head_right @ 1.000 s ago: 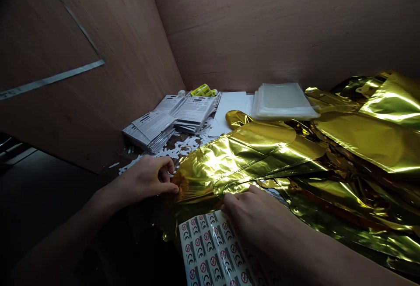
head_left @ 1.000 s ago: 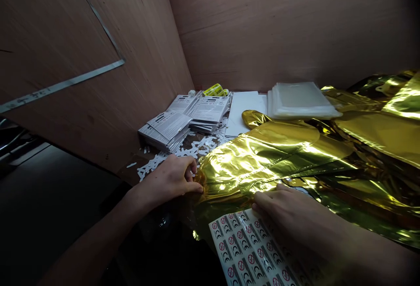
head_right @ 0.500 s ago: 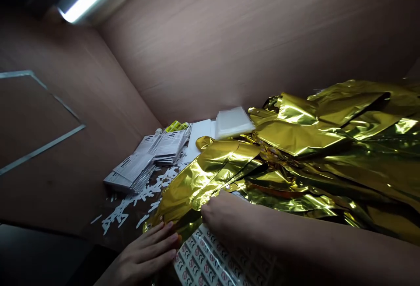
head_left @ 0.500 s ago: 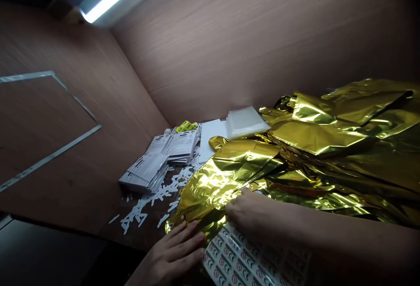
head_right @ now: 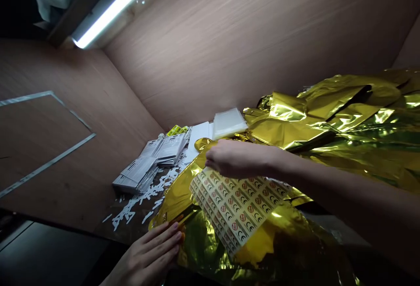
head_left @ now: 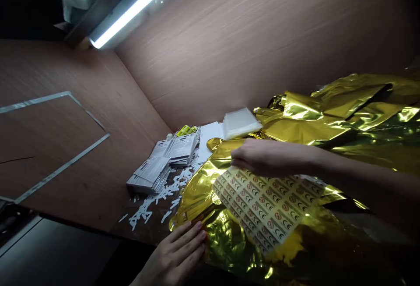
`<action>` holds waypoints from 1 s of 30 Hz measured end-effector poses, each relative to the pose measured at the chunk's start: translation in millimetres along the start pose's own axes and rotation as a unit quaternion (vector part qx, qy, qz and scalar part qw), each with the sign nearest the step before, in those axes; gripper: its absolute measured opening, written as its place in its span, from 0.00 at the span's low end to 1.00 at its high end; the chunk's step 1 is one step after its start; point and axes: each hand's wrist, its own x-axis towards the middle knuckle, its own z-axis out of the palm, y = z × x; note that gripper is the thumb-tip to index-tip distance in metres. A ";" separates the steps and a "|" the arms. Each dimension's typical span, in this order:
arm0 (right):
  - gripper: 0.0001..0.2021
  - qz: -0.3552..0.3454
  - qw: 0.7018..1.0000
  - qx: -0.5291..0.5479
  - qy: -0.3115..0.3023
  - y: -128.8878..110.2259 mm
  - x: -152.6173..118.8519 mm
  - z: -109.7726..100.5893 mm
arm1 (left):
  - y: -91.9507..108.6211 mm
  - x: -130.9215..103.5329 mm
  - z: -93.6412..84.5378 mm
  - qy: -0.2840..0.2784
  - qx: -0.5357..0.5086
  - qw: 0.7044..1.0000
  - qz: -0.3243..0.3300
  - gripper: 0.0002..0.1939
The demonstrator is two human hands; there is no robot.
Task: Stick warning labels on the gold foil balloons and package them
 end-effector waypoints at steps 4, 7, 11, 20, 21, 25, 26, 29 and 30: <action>0.18 0.001 1.000 0.004 0.019 4.6 -8.5 -19.6 | 9.1 4.1 0.3 0.024 -0.046 0.998 -0.032 0.12; 0.19 0.012 0.999 0.000 0.035 4.0 -13.1 -30.2 | 10.5 5.1 -1.7 0.071 -0.143 0.980 -0.116 0.11; 0.21 0.030 0.996 0.072 0.036 9.6 -18.7 -46.5 | -4.9 14.8 -4.5 0.074 -0.277 0.876 -0.387 0.07; 0.23 0.032 0.943 0.330 0.015 22.6 -44.8 -72.8 | -101.7 81.7 -11.0 -0.045 -0.553 0.680 -0.479 0.20; 0.23 0.036 0.945 0.324 0.004 18.0 -48.7 -75.4 | -108.1 86.0 -11.6 -0.073 -0.555 0.690 -0.458 0.20; 0.20 -0.013 0.959 0.251 -0.132 -11.0 -52.9 -75.3 | -117.9 97.6 -17.0 -0.179 -0.531 0.743 -0.365 0.16; 0.18 -0.048 0.956 0.231 -0.176 -19.7 -50.0 -70.0 | -117.9 100.2 -18.4 -0.183 -0.522 0.752 -0.358 0.16; 0.12 -0.145 0.952 0.159 -0.220 -45.2 -35.1 -39.9 | -115.5 108.6 -20.3 -0.176 -0.498 0.760 -0.379 0.16; 0.10 -0.164 0.956 0.126 -0.208 -52.5 -29.8 -26.7 | -114.0 111.5 -20.1 -0.176 -0.488 0.762 -0.388 0.18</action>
